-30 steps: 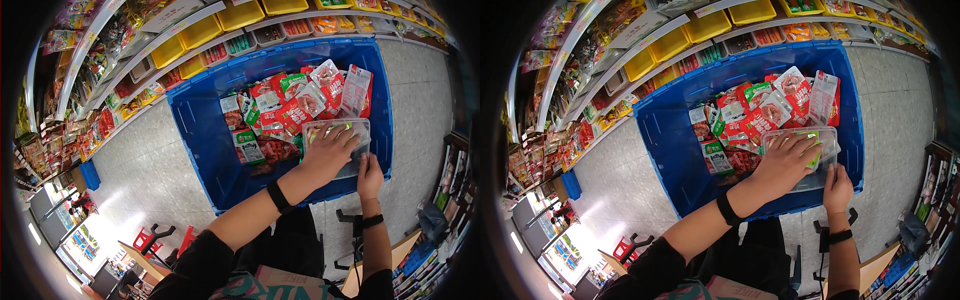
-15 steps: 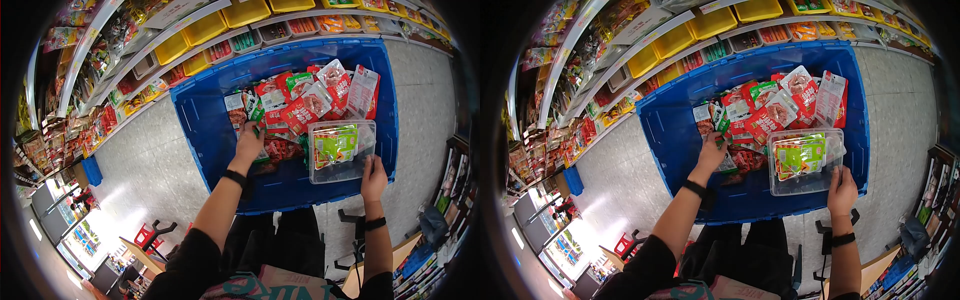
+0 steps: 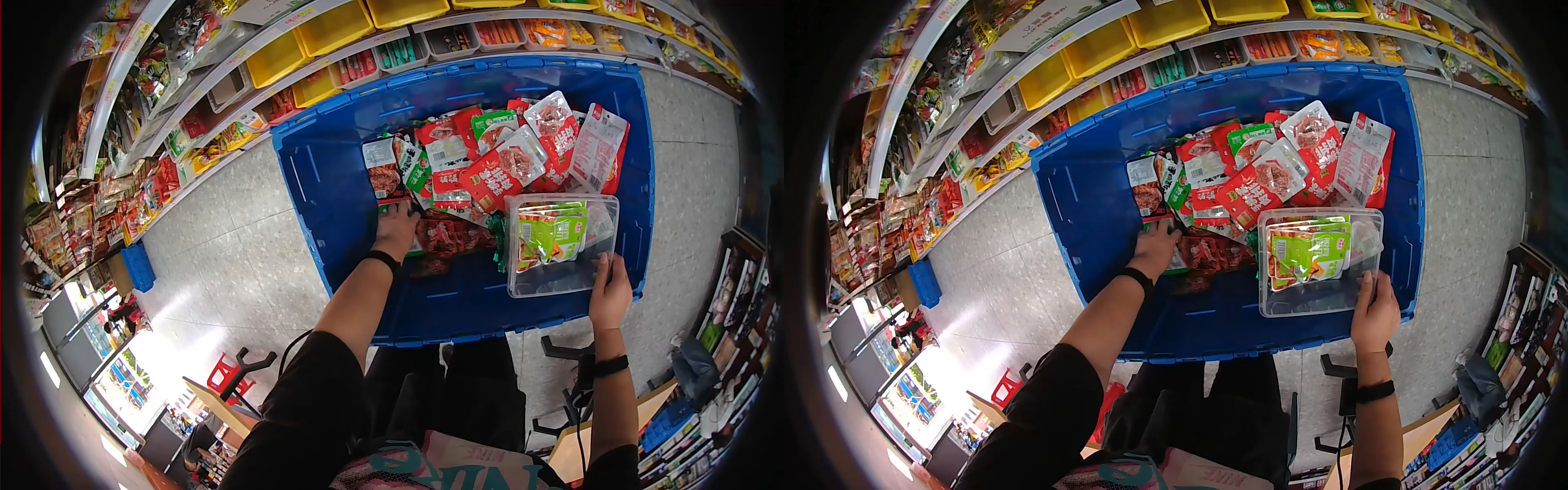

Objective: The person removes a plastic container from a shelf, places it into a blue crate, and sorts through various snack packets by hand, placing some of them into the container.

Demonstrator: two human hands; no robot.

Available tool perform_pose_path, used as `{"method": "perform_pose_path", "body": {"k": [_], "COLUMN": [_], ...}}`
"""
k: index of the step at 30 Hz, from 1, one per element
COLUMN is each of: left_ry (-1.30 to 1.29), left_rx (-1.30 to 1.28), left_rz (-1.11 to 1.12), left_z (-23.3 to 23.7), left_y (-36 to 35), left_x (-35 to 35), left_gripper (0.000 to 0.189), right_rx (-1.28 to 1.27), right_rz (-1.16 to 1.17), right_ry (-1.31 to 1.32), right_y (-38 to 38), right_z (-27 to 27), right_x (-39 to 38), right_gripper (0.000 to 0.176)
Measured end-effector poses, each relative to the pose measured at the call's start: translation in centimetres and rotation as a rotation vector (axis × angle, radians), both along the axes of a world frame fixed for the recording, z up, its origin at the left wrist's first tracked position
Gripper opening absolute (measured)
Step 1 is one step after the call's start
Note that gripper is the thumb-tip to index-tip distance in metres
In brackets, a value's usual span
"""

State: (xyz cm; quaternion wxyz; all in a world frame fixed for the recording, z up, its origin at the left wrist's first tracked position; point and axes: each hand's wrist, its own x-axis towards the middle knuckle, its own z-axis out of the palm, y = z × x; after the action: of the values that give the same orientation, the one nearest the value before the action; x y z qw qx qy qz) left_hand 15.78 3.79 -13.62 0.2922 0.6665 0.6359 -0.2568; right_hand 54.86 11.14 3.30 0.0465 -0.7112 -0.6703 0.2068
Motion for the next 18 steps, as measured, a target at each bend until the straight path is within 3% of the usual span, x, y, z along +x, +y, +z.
{"method": "perform_pose_path", "body": {"k": [3,6,9,16,18], "left_ry": [0.104,0.312,0.348,0.313,0.053], "left_rx": [-0.064,-0.219,-0.372,-0.194,-0.055], "left_rz": [-0.021,-0.148,-0.116,-0.161,0.012], "left_z": [1.0,2.3,3.6,2.5,1.8], "left_y": [1.2,2.3,2.8,1.0,0.3], "left_x": [0.3,0.2,-0.7,-0.5,0.0], "left_gripper": [0.031,0.035,0.036,0.035,0.033], "right_rx": [0.008,0.002,0.013,0.029,0.034], "right_rz": [0.008,-0.005,-0.012,-0.013,-0.009], "right_ry": [-0.003,0.01,0.012,0.008,0.009], "right_y": [0.0,0.0,-0.1,-0.1,-0.1], "right_z": [0.0,0.0,-0.1,-0.4,-0.3], "right_x": [0.1,-0.1,0.1,0.1,0.1], "right_gripper": [0.03,0.03,0.029,0.026,0.026]}}
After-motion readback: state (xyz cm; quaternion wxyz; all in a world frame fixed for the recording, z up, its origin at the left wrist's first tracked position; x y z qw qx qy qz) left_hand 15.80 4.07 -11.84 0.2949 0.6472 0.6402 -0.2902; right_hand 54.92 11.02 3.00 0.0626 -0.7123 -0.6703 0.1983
